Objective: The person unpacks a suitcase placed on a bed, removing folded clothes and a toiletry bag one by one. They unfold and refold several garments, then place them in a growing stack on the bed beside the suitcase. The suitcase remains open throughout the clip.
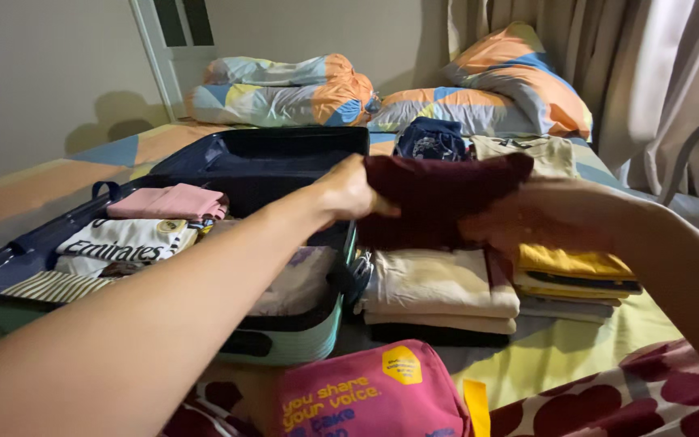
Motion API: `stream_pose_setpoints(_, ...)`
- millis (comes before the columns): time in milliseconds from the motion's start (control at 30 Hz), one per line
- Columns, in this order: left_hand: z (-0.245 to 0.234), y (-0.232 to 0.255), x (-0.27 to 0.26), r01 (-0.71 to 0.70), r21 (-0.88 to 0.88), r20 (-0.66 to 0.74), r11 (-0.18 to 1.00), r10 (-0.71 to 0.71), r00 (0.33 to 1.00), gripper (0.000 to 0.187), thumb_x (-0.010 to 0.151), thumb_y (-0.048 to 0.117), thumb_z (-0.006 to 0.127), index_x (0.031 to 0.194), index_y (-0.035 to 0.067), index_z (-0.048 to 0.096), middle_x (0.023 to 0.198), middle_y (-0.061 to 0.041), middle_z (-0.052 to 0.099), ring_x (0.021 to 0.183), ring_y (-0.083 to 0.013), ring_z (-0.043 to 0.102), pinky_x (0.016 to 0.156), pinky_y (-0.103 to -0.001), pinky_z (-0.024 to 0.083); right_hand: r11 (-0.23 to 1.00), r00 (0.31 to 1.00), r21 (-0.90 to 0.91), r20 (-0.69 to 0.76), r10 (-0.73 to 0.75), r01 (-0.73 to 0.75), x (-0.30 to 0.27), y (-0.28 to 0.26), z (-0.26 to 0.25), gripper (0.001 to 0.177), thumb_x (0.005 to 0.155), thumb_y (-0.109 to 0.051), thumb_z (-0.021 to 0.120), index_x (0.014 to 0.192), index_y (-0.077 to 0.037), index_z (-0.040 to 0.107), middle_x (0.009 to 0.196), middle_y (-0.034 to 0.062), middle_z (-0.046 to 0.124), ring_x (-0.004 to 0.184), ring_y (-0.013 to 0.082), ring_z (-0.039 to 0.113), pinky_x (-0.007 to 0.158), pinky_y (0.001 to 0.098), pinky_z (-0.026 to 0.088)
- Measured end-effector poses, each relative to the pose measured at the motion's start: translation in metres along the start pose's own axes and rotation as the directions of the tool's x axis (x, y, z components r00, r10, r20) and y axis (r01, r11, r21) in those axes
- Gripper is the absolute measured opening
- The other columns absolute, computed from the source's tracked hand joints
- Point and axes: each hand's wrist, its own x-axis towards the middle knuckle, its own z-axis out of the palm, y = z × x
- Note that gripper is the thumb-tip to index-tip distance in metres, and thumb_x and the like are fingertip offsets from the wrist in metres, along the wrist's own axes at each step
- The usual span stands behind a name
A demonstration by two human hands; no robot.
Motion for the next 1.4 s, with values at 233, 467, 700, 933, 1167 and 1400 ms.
stream_pose_setpoints(233,0.048,-0.041,0.057,-0.197,-0.202,-0.265,0.959,0.14,0.954,0.046,0.06,0.004,0.08,0.104,0.013,0.077,0.097,-0.011,0.08,0.093,-0.0263,0.077,0.084,-0.033,0.06,0.848,0.919,0.469,-0.391,-0.049,0.245,0.037,0.025,-0.022,0.027,0.098,-0.024,0.054,0.117,-0.008,0.065,0.117,0.0113,0.07,0.103,0.0265,0.07,0.093,0.0467,0.059)
stream_pose_setpoints(467,0.138,-0.094,0.024,0.071,0.103,-0.03,0.992,-0.068,0.997,0.036,0.078,-0.004,0.054,0.095,0.01,0.083,0.113,-0.015,0.076,0.109,-0.0295,0.073,0.103,-0.038,0.052,0.995,0.856,0.101,-0.514,0.061,-0.011,0.059,0.122,-0.024,0.031,0.083,0.009,0.065,0.11,-0.007,0.071,0.106,0.0124,0.071,0.092,0.0248,0.07,0.077,0.0358,0.061)
stream_pose_setpoints(700,0.159,-0.062,0.024,0.601,-0.117,-0.079,0.791,-0.61,0.788,0.068,0.099,0.06,0.06,0.121,-0.004,0.066,0.13,-0.029,0.063,0.123,-0.0416,0.061,0.108,-0.048,0.048,0.944,0.882,0.32,-0.418,0.218,-0.082,0.054,0.12,-0.025,0.032,0.086,0.014,0.056,0.106,-0.009,0.065,0.101,0.0099,0.068,0.091,0.0247,0.07,0.083,0.0372,0.059)
stream_pose_setpoints(933,0.159,-0.021,0.006,0.395,-0.258,-0.348,0.882,-0.466,0.813,0.07,0.091,0.043,0.068,0.142,0.002,0.042,0.128,-0.029,0.063,0.116,-0.0447,0.064,0.101,-0.05,0.051,0.899,0.938,0.435,-0.29,0.19,-0.047,0.046,0.121,-0.016,0.036,0.083,0.015,0.055,0.108,-0.01,0.061,0.1,0.0103,0.067,0.09,0.0268,0.071,0.083,0.0403,0.06)
stream_pose_setpoints(1167,0.151,-0.015,-0.033,0.312,-0.015,-0.356,0.95,-0.296,0.886,0.073,0.089,0.026,0.07,0.147,0.002,0.032,0.149,-0.028,0.04,0.139,-0.0405,0.042,0.114,-0.048,0.042,0.565,0.72,-0.794,-0.526,-0.453,-0.224,0.067,0.112,0.009,0.049,0.087,-0.012,0.067,0.132,-0.002,0.052,0.132,0.0318,0.048,0.121,0.0468,0.05,0.104,0.0512,0.043)
stream_pose_setpoints(1400,0.166,-0.033,0.004,0.082,0.387,-0.007,0.919,-0.086,0.996,0.07,0.101,0.032,0.038,0.163,0.013,0.013,0.173,-0.005,0.004,0.158,-0.0244,0.003,0.122,-0.06,0.009,0.404,0.829,-0.914,-0.197,-0.523,0.038,0.091,0.129,0.031,0.046,0.099,-0.03,0.054,0.141,-0.01,0.053,0.152,0.0191,0.042,0.147,0.0433,0.034,0.109,0.0667,0.03)
